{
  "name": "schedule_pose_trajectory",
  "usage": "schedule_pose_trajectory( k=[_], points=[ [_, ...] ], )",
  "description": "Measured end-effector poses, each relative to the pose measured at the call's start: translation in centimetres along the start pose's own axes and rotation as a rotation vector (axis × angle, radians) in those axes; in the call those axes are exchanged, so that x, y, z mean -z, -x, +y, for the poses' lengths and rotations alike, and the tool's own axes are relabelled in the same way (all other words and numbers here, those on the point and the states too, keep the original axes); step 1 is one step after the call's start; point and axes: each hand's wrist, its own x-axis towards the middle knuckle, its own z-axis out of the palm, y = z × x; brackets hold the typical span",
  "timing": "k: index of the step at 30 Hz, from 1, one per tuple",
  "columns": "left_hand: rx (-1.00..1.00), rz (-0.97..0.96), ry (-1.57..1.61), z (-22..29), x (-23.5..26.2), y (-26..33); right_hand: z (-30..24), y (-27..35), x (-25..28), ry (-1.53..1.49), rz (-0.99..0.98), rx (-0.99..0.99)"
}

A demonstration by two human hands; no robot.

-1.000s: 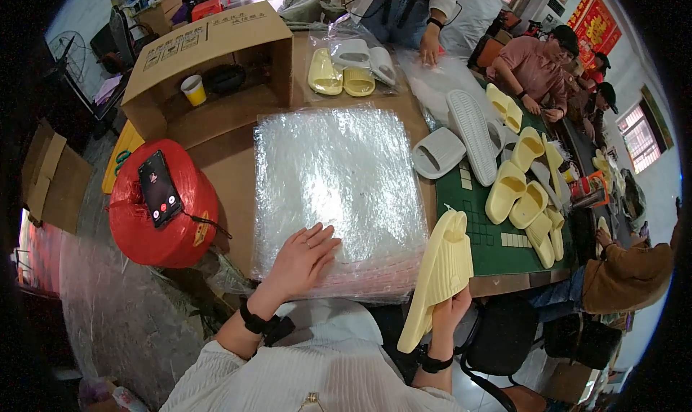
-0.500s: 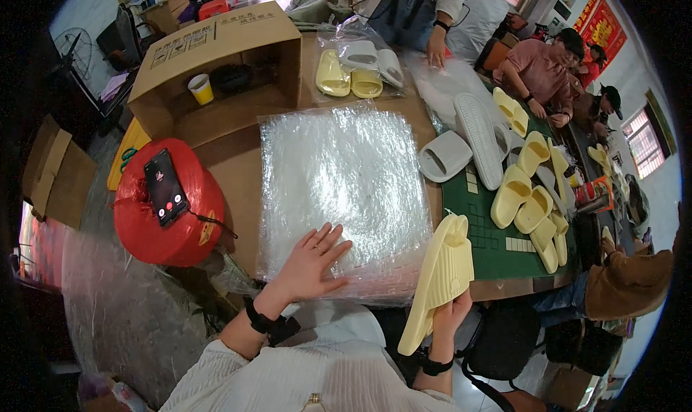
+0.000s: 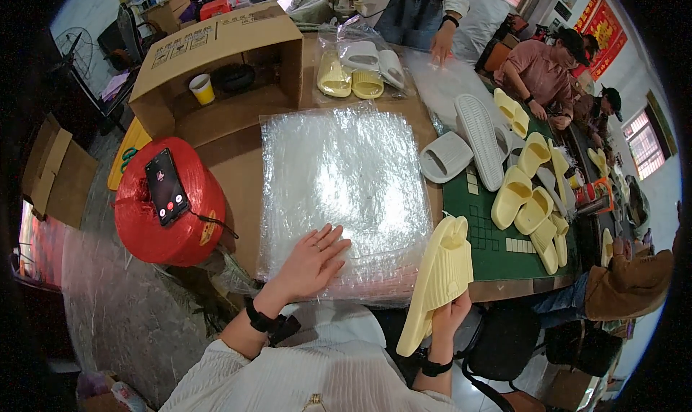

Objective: Packaging yellow sandals into plastic bubble wrap and preparing them for shipping in a warehouse setting.

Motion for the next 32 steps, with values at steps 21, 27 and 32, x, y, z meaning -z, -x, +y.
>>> schedule_pose_trajectory(
  k=[21,27,32],
  points=[
    [-0.029,-0.023,0.002,-0.7,0.0,0.1,0.1,0.1,-0.8,-0.042,-0.027,0.001],
    [-0.021,-0.024,-0.011,-0.8,-0.1,0.0,0.5,0.1,-0.6,-0.042,-0.053,-0.007],
    [-0.032,0.004,-0.049,-1.2,-0.7,0.1,0.0,-0.3,-1.4,-0.063,-0.063,0.021]
  ],
)
